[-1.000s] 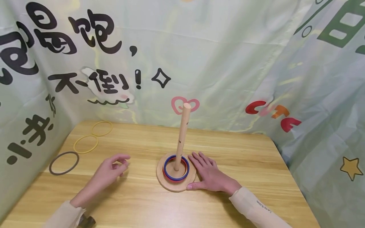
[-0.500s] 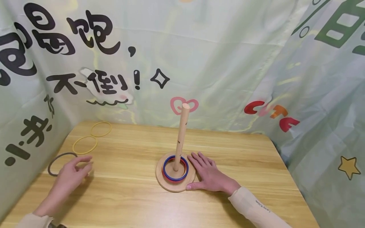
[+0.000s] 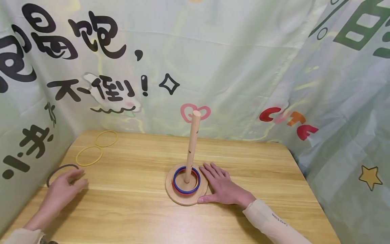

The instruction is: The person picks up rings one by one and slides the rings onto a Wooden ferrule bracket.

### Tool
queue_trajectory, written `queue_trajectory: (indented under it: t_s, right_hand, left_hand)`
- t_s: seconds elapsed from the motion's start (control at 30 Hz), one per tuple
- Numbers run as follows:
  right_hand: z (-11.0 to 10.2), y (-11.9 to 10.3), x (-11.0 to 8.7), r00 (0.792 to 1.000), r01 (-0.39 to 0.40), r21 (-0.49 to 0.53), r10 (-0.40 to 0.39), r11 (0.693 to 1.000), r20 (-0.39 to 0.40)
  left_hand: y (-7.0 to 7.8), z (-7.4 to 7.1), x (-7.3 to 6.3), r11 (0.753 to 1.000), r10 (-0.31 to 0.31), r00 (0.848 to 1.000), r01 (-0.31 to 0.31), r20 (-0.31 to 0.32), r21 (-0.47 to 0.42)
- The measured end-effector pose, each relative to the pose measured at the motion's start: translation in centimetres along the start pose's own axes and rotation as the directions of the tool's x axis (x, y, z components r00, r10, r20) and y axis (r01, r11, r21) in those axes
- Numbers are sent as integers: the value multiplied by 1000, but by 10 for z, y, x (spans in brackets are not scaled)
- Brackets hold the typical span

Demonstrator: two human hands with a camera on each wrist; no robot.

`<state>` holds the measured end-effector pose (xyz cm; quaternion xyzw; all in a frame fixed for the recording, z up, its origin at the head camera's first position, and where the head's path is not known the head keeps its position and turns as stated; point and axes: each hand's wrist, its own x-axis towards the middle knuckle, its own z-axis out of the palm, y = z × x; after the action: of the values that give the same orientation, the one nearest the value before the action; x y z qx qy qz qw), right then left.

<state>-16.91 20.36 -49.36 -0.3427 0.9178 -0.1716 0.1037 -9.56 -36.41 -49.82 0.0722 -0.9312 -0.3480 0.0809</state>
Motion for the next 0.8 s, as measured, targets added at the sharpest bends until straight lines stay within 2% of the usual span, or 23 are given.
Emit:
queue_trajectory:
  t_s: [0.17, 0.27, 0.43, 0.57, 0.8]
  right_hand:
    - [0, -1, 0, 1000, 1, 2, -1, 1000, 4]
    - [0, -1, 1, 1000, -5, -5, 5, 1000, 9]
    - [-1, 0, 1, 1000, -14, -10, 14, 1000, 18]
    - [-1, -1, 1, 1000, -11, -3, 11, 1000, 17]
    - [-1, -1, 0, 1000, -8, 4, 8, 1000, 12]
  left_hand:
    - [-6, -7, 2, 999, 31, 995, -27, -95, 46]
    - [-12, -11, 3, 997, 29, 995, -21, -99, 78]
    - [-20, -14, 4, 990, -3, 998, 11, -56, 140]
    - [-20, -15, 5, 984, -16, 1000, 15, 6, 179]
    - [-6, -8, 6, 976, 28, 993, -53, 118, 211]
